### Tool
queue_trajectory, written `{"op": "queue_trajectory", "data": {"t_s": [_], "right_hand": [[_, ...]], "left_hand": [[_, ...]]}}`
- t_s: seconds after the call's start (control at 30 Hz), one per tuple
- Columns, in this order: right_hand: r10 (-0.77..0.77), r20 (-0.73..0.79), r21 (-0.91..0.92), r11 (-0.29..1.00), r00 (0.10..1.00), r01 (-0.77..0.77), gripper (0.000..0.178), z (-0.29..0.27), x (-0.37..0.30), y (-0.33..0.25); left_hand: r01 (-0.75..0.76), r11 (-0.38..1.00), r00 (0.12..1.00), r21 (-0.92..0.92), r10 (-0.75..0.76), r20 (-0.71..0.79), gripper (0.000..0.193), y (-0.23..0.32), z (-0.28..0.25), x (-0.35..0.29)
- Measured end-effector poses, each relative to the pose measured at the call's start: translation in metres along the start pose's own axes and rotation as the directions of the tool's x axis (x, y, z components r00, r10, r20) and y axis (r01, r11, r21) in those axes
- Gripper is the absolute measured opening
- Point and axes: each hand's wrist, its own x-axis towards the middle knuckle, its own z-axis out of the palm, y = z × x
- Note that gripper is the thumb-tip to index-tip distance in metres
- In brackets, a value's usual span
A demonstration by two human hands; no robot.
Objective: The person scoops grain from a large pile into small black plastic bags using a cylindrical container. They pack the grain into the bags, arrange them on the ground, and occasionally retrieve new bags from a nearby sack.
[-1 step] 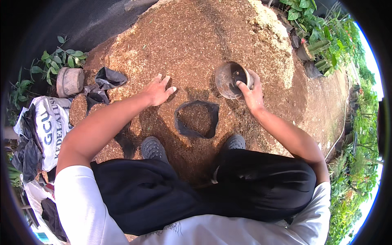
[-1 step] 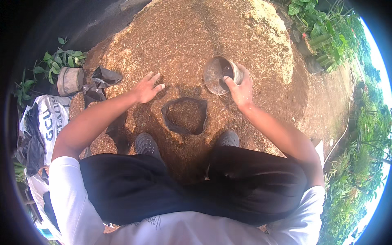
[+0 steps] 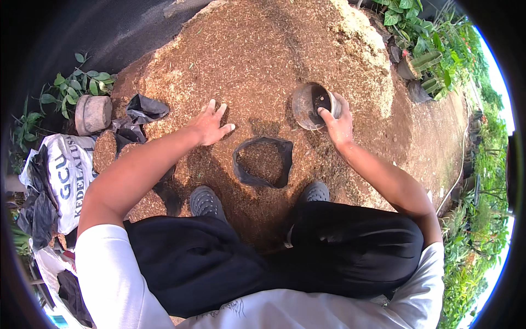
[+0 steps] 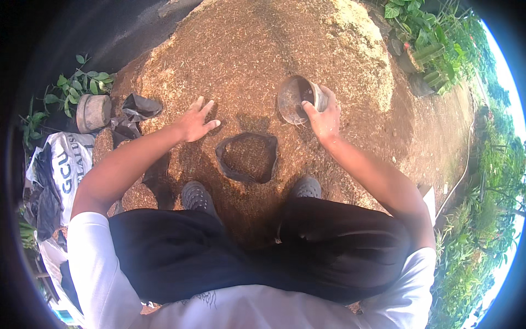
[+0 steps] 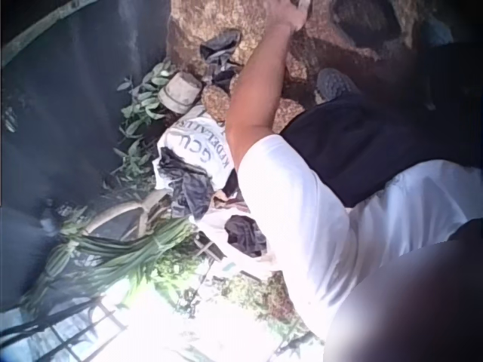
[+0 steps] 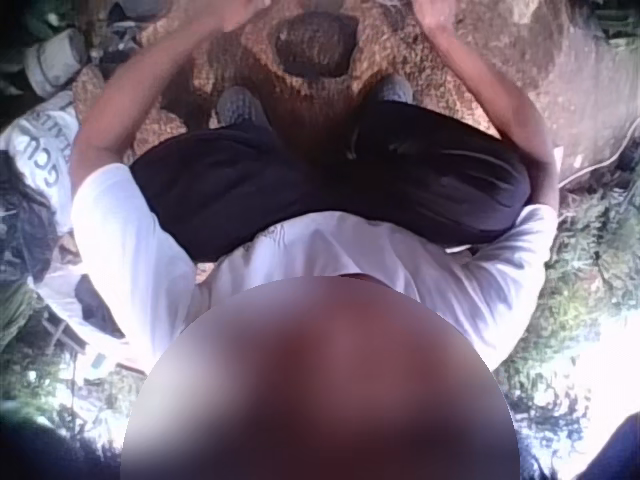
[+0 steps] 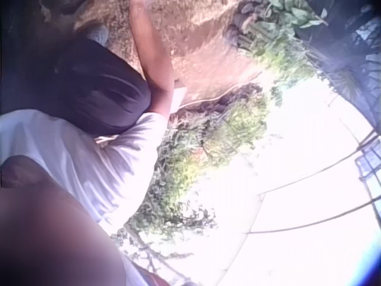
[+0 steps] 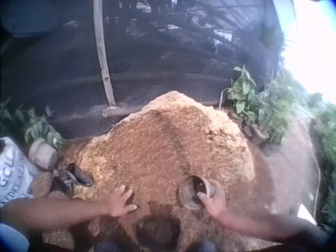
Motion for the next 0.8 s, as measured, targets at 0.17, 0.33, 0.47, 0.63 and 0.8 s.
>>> {"op": "queue_trajectory", "data": {"t_s": [0.17,0.33,0.47,0.63,0.8], "right_hand": [[0.019,-0.177,-0.375,0.923,0.984,-0.085,0.09,-0.01,0.066,0.017],[-0.14,-0.223,-0.352,0.934,0.965,0.054,0.092,0.002,0.127,-0.01],[-0.268,-0.035,-0.429,0.874,0.963,0.228,0.094,0.033,0.139,-0.007],[-0.035,0.076,-0.408,0.911,0.996,0.063,0.098,0.077,0.079,0.018],[0.128,0.276,-0.35,0.936,0.953,-0.025,0.098,0.089,0.041,0.005]], "left_hand": [[-0.338,0.801,0.935,0.493,0.227,0.272,0.109,-0.008,-0.009,0.027],[-0.269,0.914,0.941,0.303,0.184,0.283,0.103,0.004,0.002,0.055],[-0.14,0.967,0.951,0.211,0.073,0.299,0.093,0.011,0.004,0.085],[-0.192,0.958,0.931,0.215,0.108,0.35,0.088,-0.001,-0.008,0.092],[-0.171,0.983,0.957,0.072,0.149,0.247,0.079,-0.009,-0.008,0.085]]}}
